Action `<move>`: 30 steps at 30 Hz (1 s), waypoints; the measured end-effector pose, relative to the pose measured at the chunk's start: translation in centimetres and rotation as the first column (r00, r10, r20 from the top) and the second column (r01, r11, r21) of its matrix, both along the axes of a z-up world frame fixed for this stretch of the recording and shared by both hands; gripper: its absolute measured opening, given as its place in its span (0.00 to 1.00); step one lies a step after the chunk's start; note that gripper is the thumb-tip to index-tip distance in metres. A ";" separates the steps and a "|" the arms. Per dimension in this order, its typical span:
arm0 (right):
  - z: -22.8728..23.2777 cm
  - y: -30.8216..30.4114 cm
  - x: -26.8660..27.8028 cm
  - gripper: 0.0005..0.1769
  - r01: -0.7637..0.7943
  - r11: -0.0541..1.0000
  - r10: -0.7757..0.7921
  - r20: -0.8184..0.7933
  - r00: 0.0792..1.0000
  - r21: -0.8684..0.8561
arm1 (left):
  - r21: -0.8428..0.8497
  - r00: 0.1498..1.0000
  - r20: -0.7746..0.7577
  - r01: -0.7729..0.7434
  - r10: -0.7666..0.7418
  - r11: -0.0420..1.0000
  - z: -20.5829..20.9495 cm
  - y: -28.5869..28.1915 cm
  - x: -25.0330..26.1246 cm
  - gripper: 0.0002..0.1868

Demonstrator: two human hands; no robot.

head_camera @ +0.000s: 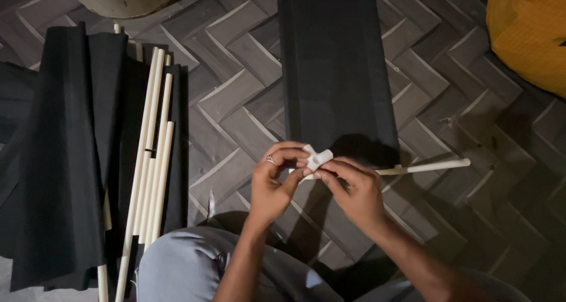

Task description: The person assembles a small furniture frame using white plastic pipes and connectors, then attaches a black fabric panel to the frame. They connect multiple pipe segments and joints, insert the fabric into the frame, and secure the structure.

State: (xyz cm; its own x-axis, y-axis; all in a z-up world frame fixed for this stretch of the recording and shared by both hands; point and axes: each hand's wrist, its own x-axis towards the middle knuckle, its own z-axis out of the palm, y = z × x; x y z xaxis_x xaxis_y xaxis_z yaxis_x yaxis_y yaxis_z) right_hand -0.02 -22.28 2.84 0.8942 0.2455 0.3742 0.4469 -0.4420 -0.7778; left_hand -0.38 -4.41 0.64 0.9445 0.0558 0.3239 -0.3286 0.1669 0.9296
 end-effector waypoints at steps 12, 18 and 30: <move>0.2 -0.2 0.2 0.26 -0.020 0.972 0.042 -0.091 0.995 0.232 | -0.020 1.000 -0.007 0.008 -0.009 1.000 0.0 0.2 -0.1 0.11; 0.9 -0.5 0.3 0.17 -0.045 0.991 0.043 0.014 0.999 0.126 | -0.029 0.999 0.019 0.029 -0.029 0.999 0.0 0.2 -0.1 0.11; 2.3 -0.2 0.4 0.14 -0.063 0.997 0.069 0.175 0.982 -0.039 | 0.059 0.998 -0.023 -0.063 0.064 0.996 0.9 0.7 -0.1 0.14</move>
